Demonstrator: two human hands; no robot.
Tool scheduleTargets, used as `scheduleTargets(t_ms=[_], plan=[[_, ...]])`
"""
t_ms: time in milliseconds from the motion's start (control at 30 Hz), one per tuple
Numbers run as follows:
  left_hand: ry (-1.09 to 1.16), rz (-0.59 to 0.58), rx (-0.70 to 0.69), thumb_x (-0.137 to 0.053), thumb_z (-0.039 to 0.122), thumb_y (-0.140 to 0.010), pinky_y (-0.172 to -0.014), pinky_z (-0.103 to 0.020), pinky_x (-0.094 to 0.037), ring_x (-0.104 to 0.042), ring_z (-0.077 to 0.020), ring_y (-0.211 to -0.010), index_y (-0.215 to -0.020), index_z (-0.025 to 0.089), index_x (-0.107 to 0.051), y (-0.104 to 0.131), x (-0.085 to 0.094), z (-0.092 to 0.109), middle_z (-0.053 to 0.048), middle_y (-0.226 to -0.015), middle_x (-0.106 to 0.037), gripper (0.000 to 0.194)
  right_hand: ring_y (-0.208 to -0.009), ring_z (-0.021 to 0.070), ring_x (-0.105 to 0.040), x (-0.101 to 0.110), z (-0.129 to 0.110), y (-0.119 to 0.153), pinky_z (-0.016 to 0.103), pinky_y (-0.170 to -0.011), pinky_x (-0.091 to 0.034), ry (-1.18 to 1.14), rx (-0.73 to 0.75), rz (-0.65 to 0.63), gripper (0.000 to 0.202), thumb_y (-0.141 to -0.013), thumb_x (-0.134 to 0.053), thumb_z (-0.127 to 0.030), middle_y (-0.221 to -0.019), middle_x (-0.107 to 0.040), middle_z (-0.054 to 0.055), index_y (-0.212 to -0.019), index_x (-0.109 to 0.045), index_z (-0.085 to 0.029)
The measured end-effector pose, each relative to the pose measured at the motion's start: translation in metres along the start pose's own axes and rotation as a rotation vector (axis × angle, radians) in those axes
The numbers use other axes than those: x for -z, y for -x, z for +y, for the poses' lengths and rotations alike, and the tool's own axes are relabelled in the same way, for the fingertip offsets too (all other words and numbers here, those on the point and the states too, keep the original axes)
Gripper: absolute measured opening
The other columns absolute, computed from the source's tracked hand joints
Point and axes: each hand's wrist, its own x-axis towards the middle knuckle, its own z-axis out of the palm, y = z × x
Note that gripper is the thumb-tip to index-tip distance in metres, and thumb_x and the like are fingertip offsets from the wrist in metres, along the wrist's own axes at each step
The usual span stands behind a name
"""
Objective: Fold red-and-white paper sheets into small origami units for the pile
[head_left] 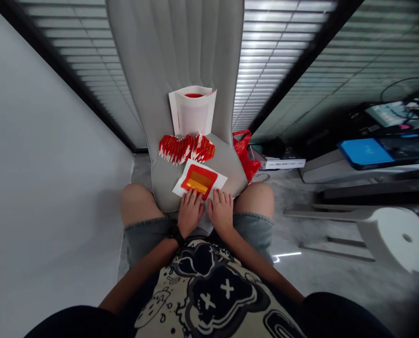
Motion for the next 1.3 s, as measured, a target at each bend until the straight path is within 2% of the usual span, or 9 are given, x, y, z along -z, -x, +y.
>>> scheduleTargets(t_ms=[167, 233, 367, 500, 700, 867, 1033, 1167, 1300], plan=[[0.022, 0.015, -0.011, -0.045, 0.033, -0.101, -0.116, -0.055, -0.035, -0.05, -0.0312, -0.132, -0.133, 0.015, -0.058, -0.017, 0.004, -0.012, -0.017, -0.135, -0.06, 0.039, -0.137, 0.0278, -0.045, 0.011, 0.029, -0.045, 0.045, -0.118, -0.036, -0.078, 0.423, -0.121, 0.042, -0.101, -0.044, -0.027, -0.146, -0.055, 0.015, -0.138, -0.059, -0.013], [0.023, -0.019, -0.03, -0.048, 0.034, -0.1, -0.117, -0.055, -0.033, -0.052, -0.0304, -0.13, -0.129, 0.014, -0.06, -0.026, 0.007, -0.02, -0.017, -0.133, -0.061, 0.037, -0.143, 0.0274, -0.04, 0.006, 0.043, -0.068, 0.045, -0.12, -0.034, -0.056, 0.488, -0.185, 0.044, -0.101, -0.044, -0.026, -0.153, -0.048, 0.014, -0.141, -0.057, -0.013], [0.004, -0.065, -0.133, -0.052, 0.025, -0.097, -0.121, -0.055, -0.027, -0.048, -0.029, -0.136, -0.136, 0.016, -0.056, -0.04, 0.016, -0.035, -0.015, -0.139, -0.059, 0.041, -0.143, 0.0292, -0.042, -0.009, 0.059, -0.084, 0.047, -0.12, -0.034, -0.023, 0.425, -0.308, 0.048, -0.101, -0.048, -0.031, -0.153, -0.048, 0.016, -0.143, -0.054, -0.012], [0.045, -0.029, -0.275, -0.046, 0.015, -0.097, -0.12, -0.05, -0.031, -0.049, -0.0249, -0.136, -0.135, 0.019, -0.058, -0.033, 0.03, -0.033, -0.01, -0.14, -0.061, 0.04, -0.146, 0.0343, -0.036, -0.028, 0.049, -0.049, 0.054, -0.119, -0.033, -0.123, 0.192, -0.245, 0.061, -0.1, -0.047, -0.04, -0.156, -0.041, 0.021, -0.152, -0.041, -0.007], [0.107, 0.064, -0.059, -0.049, 0.02, -0.097, -0.112, -0.046, -0.043, -0.051, -0.0281, -0.132, -0.14, 0.015, -0.055, 0.008, 0.024, -0.008, -0.014, -0.14, -0.059, 0.043, -0.134, 0.0312, -0.052, -0.042, -0.002, 0.011, 0.051, -0.111, -0.045, -0.478, -0.202, -0.106, 0.062, -0.099, -0.041, -0.031, -0.145, -0.051, 0.024, -0.155, -0.031, -0.006], [0.056, -0.005, -0.086, -0.051, 0.023, -0.097, -0.12, -0.052, -0.033, -0.041, -0.031, -0.143, -0.143, 0.011, -0.051, 0.012, 0.005, -0.021, -0.018, -0.15, -0.05, 0.048, -0.13, 0.0258, -0.055, -0.019, 0.018, -0.007, 0.044, -0.113, -0.044, -0.443, 0.077, -0.13, 0.042, -0.101, -0.042, -0.028, -0.138, -0.058, 0.017, -0.138, -0.058, -0.015], [0.015, -0.07, -0.255, -0.052, 0.024, -0.098, -0.122, -0.053, -0.03, -0.043, -0.0301, -0.143, -0.14, 0.011, -0.053, -0.009, 0.009, -0.058, -0.018, -0.151, -0.05, 0.045, -0.144, 0.0282, -0.041, -0.016, 0.073, -0.049, 0.05, -0.119, -0.037, -0.177, 0.422, -0.234, 0.047, -0.101, -0.046, -0.029, -0.153, -0.047, 0.015, -0.147, -0.051, -0.018], [0.064, -0.094, -0.461, -0.045, 0.017, -0.1, -0.122, -0.05, -0.032, -0.051, -0.0234, -0.138, -0.131, 0.016, -0.061, -0.019, 0.019, -0.085, -0.011, -0.142, -0.06, 0.035, -0.144, 0.0325, -0.039, -0.026, 0.072, -0.041, 0.054, -0.119, -0.034, -0.059, 0.416, -0.227, 0.05, -0.101, -0.049, -0.034, -0.154, -0.045, 0.018, -0.147, -0.05, -0.014], [0.115, -0.04, -0.384, -0.046, 0.022, -0.101, -0.117, -0.043, -0.042, -0.053, -0.0222, -0.134, -0.131, 0.014, -0.062, -0.016, 0.018, -0.089, -0.013, -0.138, -0.063, 0.035, -0.137, 0.0348, -0.046, -0.027, 0.055, -0.027, 0.054, -0.111, -0.042, -0.052, 0.29, -0.181, 0.047, -0.101, -0.047, -0.036, -0.148, -0.05, 0.02, -0.142, -0.056, -0.014]])
